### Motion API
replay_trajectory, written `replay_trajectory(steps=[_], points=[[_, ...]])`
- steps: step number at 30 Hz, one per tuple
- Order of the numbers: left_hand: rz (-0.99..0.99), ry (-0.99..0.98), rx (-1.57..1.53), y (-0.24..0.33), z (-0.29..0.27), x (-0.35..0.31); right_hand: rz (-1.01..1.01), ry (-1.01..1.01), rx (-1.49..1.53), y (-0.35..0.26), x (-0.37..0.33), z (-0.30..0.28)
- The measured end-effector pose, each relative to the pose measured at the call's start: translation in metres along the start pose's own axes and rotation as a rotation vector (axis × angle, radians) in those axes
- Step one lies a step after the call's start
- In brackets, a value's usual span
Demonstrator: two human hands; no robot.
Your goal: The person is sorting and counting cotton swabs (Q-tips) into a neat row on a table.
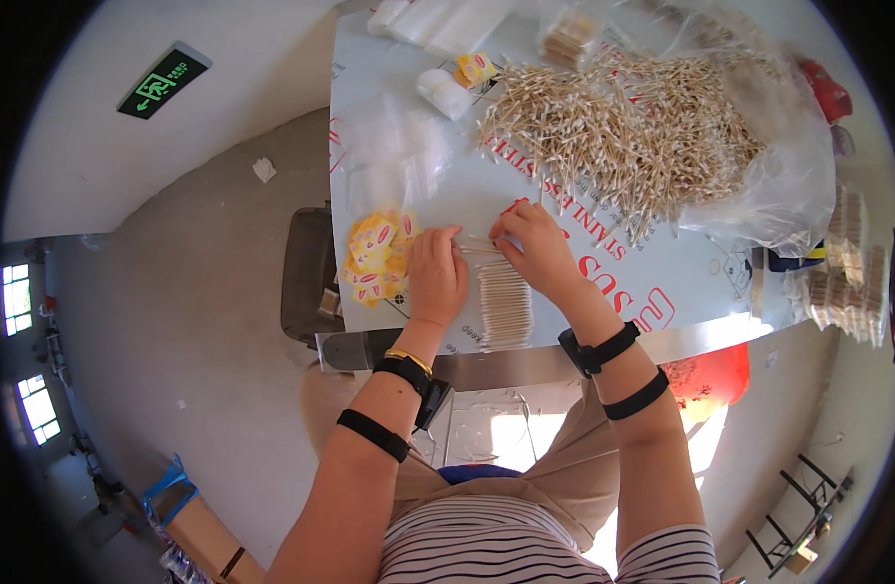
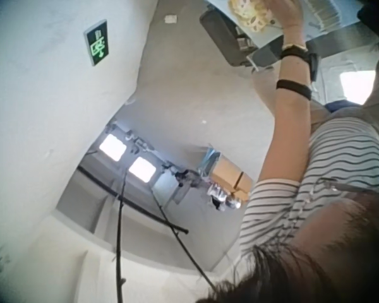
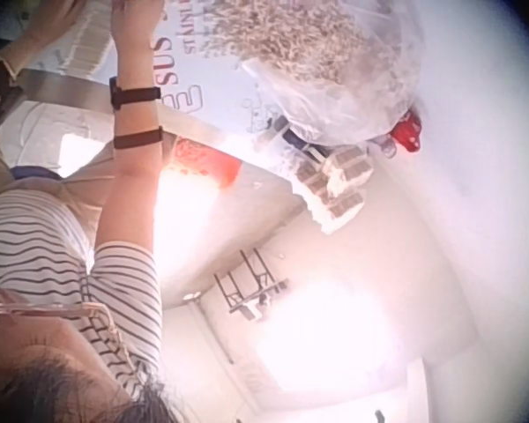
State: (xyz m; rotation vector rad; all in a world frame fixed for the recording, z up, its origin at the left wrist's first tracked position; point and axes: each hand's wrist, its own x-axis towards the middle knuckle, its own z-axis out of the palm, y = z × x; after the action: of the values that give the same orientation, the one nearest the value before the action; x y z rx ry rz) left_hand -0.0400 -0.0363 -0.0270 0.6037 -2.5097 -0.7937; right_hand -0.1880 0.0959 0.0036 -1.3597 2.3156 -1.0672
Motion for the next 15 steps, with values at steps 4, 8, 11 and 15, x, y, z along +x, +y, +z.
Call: replay_trajectory(steps=[4,8,11,15], points=[[0.017,-0.021,-0.045,0.002,-0.004,0.001,-0.002,-0.017,-0.014,0.001,0.004,0.007],[0.034,-0.067,-0.079,0.004,-0.010,0.002,-0.020,-0.028,-0.012,0.001,0.007,0.010],[0.030,-0.077,-0.107,0.002,-0.011,0.001,-0.043,-0.042,-0.038,0.000,0.009,0.012],[0.021,0.024,-0.109,0.001,-0.007,0.001,-0.032,-0.054,-0.041,-0.006,0.009,0.012]])
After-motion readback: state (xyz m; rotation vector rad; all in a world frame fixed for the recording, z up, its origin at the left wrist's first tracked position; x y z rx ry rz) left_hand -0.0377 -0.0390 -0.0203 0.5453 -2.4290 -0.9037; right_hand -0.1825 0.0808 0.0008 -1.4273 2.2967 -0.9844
